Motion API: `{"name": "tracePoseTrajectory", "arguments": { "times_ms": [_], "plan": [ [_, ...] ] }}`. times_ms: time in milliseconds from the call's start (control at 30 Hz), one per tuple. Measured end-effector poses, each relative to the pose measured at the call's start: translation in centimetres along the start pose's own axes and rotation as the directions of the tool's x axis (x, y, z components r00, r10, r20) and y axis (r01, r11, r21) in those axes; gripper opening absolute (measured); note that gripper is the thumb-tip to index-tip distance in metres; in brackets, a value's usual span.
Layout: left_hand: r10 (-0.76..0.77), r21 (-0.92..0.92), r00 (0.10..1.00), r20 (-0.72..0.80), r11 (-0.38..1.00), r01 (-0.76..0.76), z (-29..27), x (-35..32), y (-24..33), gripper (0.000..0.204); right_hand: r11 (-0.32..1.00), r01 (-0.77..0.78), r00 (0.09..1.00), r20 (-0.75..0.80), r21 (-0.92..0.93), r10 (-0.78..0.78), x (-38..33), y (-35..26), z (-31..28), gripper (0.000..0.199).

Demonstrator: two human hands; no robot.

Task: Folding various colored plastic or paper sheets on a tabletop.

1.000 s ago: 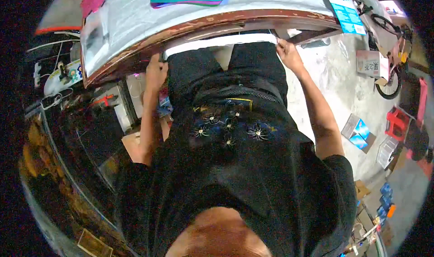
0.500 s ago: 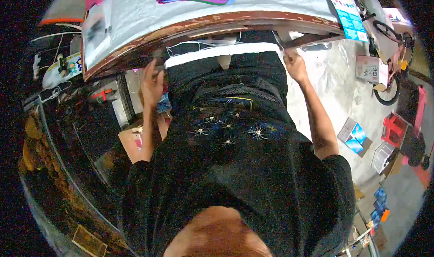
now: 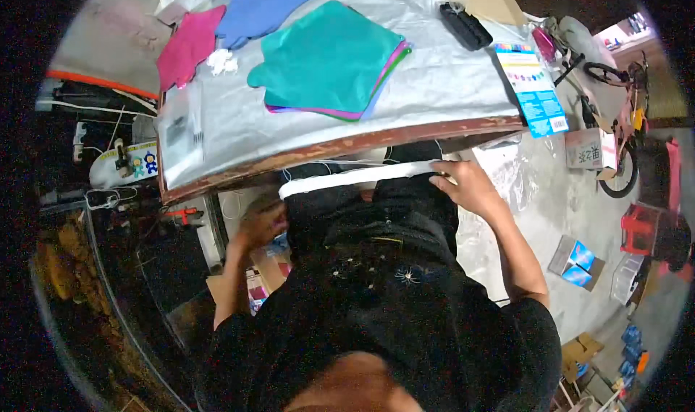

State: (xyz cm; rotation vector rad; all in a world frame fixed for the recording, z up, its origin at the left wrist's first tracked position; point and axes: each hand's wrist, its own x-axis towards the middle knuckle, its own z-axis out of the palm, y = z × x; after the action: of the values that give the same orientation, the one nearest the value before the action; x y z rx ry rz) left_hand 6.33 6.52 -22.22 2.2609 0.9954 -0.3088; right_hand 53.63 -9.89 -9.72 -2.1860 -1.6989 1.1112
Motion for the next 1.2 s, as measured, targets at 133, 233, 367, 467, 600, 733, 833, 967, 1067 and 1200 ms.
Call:
{"name": "tracePoseTrajectory", "arguments": {
  "times_ms": [133,233,367,467,600,733,833,967,1067,1200],
  "plan": [
    [0.198,-0.428,0.969,0.149,0.896,-0.117,-12.4,-0.8,8.8,0.032,0.867,0.21,0.974,-0.174,0.453,-0.145,0.4,-3.8,-5.1,0.03],
    [0.002,-0.49,0.994,-0.105,0.87,-0.054,-18.4,1.9,12.1,0.022,0.939,0.33,0.793,-0.512,-0.096,-0.331,5.4,-4.9,-8.3,0.053],
    [0.381,0.085,0.681,-0.625,0.901,-0.426,-22.1,10.4,9.8,0.048,0.847,0.367,0.687,-0.503,-0.383,-0.525,13.0,-3.4,-10.7,0.076],
    [0.358,0.151,0.695,-0.624,0.928,-0.341,-22.2,14.0,7.4,0.066,0.829,0.432,0.711,-0.432,-0.354,-0.555,16.8,-2.7,-11.4,0.073],
    [0.358,-0.006,0.731,-0.58,0.896,-0.444,-22.1,16.0,8.2,0.068,0.845,0.429,0.755,-0.386,-0.32,-0.53,17.5,-3.0,-11.6,0.068],
    [0.3,-0.028,0.781,-0.547,0.927,-0.375,-22.2,15.8,8.9,0.065,0.881,0.398,0.786,-0.401,-0.255,-0.471,17.4,-3.4,-11.8,0.062],
    [0.285,-0.05,0.769,-0.572,0.924,-0.38,-22.0,15.2,8.8,0.065,0.892,0.396,0.788,-0.418,-0.22,-0.453,17.4,-3.5,-11.6,0.058],
    [0.284,-0.059,0.756,-0.589,0.918,-0.391,-21.8,15.4,8.8,0.063,0.89,0.418,0.777,-0.435,-0.184,-0.455,19.0,-2.3,-12.2,0.054],
    [0.304,-0.045,0.748,-0.59,0.912,-0.407,-21.9,15.8,8.7,0.062,0.908,0.406,0.793,-0.452,-0.107,-0.408,20.3,-2.0,-12.5,0.053],
    [0.313,-0.029,0.736,-0.6,0.911,-0.411,-21.7,15.7,8.1,0.061,0.936,0.277,0.898,-0.288,-0.217,-0.332,20.9,-6.4,-13.6,0.055]
  ]
}}
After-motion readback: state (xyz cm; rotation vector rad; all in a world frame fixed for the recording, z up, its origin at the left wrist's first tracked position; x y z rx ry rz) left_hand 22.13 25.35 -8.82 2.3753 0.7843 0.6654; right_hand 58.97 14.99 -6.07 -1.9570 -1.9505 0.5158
